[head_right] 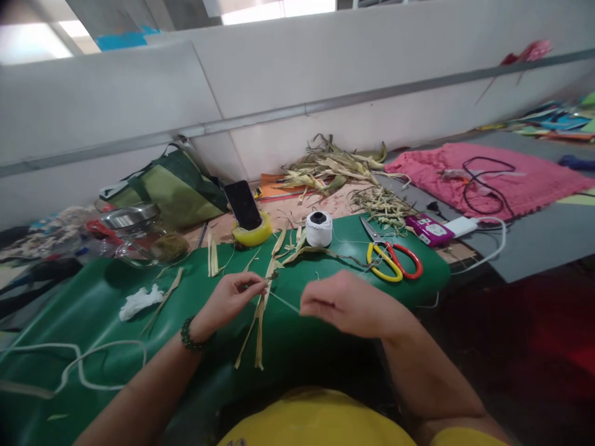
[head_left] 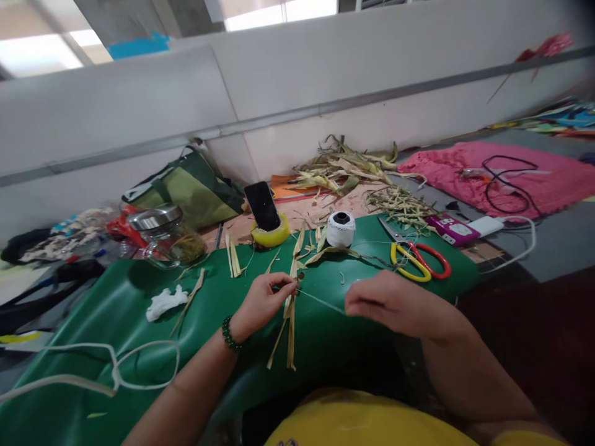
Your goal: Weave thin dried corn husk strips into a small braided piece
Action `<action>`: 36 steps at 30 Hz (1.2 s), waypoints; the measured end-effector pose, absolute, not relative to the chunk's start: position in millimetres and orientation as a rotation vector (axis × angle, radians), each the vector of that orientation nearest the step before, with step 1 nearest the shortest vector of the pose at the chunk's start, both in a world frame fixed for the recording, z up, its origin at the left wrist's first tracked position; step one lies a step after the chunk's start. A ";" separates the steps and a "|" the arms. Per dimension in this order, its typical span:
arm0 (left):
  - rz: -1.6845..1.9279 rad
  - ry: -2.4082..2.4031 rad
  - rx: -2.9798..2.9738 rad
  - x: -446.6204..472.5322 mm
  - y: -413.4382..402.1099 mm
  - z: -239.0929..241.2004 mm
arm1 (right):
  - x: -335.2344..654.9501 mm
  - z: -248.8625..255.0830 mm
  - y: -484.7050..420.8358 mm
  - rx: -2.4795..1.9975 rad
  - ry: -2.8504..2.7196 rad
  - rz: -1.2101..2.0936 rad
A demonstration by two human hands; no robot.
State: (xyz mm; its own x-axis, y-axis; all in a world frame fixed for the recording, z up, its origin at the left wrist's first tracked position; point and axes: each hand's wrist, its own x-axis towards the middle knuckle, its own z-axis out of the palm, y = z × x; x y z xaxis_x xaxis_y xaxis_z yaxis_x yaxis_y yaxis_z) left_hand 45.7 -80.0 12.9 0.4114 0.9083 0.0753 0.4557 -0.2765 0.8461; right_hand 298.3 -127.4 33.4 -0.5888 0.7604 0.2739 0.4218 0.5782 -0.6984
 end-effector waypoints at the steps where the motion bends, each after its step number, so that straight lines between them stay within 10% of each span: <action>1: 0.751 1.174 1.868 46.4 -79.8 11.4 | 297.9 32.8 -131.7 -0.958 -2.308 0.800; 6: 0.800 1.149 1.808 50.5 -80.7 7.1 | 279.5 24.6 -145.4 -1.251 -1.894 0.585; 14: 0.815 1.090 1.964 58.5 -90.0 5.6 | 217.9 -19.6 -125.6 -1.126 -1.677 1.119; 36: 0.834 1.125 1.591 54.7 -86.5 -3.3 | 212.2 -47.4 -100.8 -1.086 -1.671 0.692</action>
State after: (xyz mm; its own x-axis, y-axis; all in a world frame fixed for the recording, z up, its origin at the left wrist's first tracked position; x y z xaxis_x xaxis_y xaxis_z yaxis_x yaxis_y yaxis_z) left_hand 54.7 -86.5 -3.3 0.3356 0.9420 -0.0035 0.2703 -0.0927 0.9583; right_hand 212.2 -100.8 -47.4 -0.1123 0.8985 0.4244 0.3359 0.4363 -0.8347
